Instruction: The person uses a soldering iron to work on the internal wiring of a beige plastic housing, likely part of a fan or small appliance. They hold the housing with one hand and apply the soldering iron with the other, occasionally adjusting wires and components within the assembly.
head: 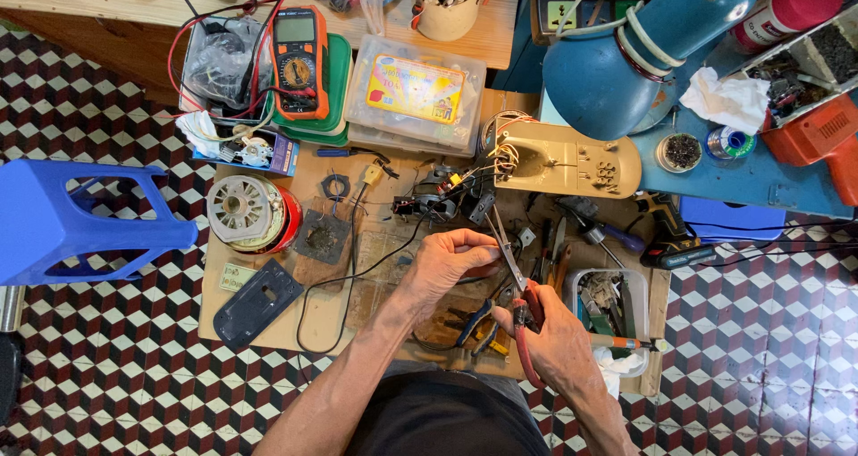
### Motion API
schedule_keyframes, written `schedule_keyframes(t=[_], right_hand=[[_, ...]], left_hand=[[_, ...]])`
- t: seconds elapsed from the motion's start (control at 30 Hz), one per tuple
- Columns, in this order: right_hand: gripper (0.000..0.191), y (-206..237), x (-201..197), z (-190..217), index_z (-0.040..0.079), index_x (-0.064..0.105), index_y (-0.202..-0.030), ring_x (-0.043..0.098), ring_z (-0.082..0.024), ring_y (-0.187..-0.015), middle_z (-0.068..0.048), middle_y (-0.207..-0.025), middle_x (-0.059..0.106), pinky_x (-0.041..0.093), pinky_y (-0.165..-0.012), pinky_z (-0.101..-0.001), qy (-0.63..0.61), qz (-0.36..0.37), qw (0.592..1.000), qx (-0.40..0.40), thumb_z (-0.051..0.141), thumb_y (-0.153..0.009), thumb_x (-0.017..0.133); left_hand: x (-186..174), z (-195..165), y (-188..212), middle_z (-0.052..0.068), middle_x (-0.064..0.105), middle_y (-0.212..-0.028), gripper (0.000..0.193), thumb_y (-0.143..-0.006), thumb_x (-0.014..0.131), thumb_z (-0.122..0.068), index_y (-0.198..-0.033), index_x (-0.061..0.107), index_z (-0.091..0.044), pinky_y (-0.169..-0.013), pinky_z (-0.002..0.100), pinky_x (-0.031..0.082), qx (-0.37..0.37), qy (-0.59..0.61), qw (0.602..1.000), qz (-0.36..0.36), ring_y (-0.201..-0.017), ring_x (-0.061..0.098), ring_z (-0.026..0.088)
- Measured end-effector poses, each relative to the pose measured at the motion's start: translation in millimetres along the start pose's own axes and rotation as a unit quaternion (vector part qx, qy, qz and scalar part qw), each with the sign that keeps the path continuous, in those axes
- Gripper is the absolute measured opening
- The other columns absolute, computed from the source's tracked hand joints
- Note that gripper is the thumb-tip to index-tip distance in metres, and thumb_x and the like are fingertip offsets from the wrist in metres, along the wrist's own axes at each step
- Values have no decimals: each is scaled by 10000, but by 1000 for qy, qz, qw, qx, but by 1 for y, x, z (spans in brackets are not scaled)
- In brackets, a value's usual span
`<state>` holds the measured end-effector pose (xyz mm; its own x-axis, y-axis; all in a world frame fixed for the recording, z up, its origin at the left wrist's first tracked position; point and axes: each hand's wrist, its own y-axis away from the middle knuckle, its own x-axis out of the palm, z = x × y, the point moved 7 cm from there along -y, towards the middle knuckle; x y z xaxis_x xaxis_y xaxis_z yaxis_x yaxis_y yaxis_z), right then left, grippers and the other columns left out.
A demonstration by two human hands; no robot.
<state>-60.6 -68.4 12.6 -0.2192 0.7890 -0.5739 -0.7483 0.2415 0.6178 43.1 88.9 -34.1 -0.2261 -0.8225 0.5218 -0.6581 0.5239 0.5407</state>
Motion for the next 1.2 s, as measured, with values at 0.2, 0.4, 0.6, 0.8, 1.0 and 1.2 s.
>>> schedule_keyframes(t=[0.2,0.4,0.6,0.8,1.0,1.2], right_hand=[[543,7,9,-6,53,651,-1012,590,-215,-670,-90,-691,607,506,-578,-375,-60,3,998,13,562,-830,701],[514,18,12,1,62,651,-1007,614,-226,-623,-98,-647,619,506,-596,-383,-49,-15,999,6,539,-825,709],[498,24,22,-3,75,611,-938,633,-253,-600,-96,-651,628,503,-609,-423,18,3,1000,0,558,-849,692],[345,30,57,-14,58,635,-993,552,-189,-569,-65,-668,579,463,-487,-328,-366,180,912,38,397,-946,682],[570,43,64,-8,-84,697,-1062,585,-172,-561,-90,-665,612,520,-516,-282,-565,300,769,18,445,-1016,489],[620,51,58,-10,-93,667,-1130,605,-170,-603,-89,-727,635,535,-564,-278,-590,336,734,-28,477,-1020,448]], left_hand=[[3,2,5,75,758,-1037,230,-929,725,-124,-1124,704,-5,-870,263,607,-20,3,1000,-6,-918,732,125],[-6,1,7,97,752,-1025,230,-951,707,-134,-1124,683,16,-845,273,610,-1,-4,1000,-11,-893,719,136],[-16,1,11,186,710,-1167,231,-1003,640,-114,-1189,595,15,-918,326,606,-7,99,995,-16,-1015,715,209],[10,11,28,215,676,-1261,251,-1021,559,-163,-1221,568,-11,-975,393,599,-24,291,953,83,-1123,703,277],[-2,28,23,198,674,-1235,218,-1045,597,-125,-1225,542,-15,-996,388,594,-33,300,953,-10,-1109,698,247],[-14,30,18,219,685,-1217,241,-1010,600,-129,-1195,506,-7,-964,383,610,-20,264,962,-70,-1080,709,258]])
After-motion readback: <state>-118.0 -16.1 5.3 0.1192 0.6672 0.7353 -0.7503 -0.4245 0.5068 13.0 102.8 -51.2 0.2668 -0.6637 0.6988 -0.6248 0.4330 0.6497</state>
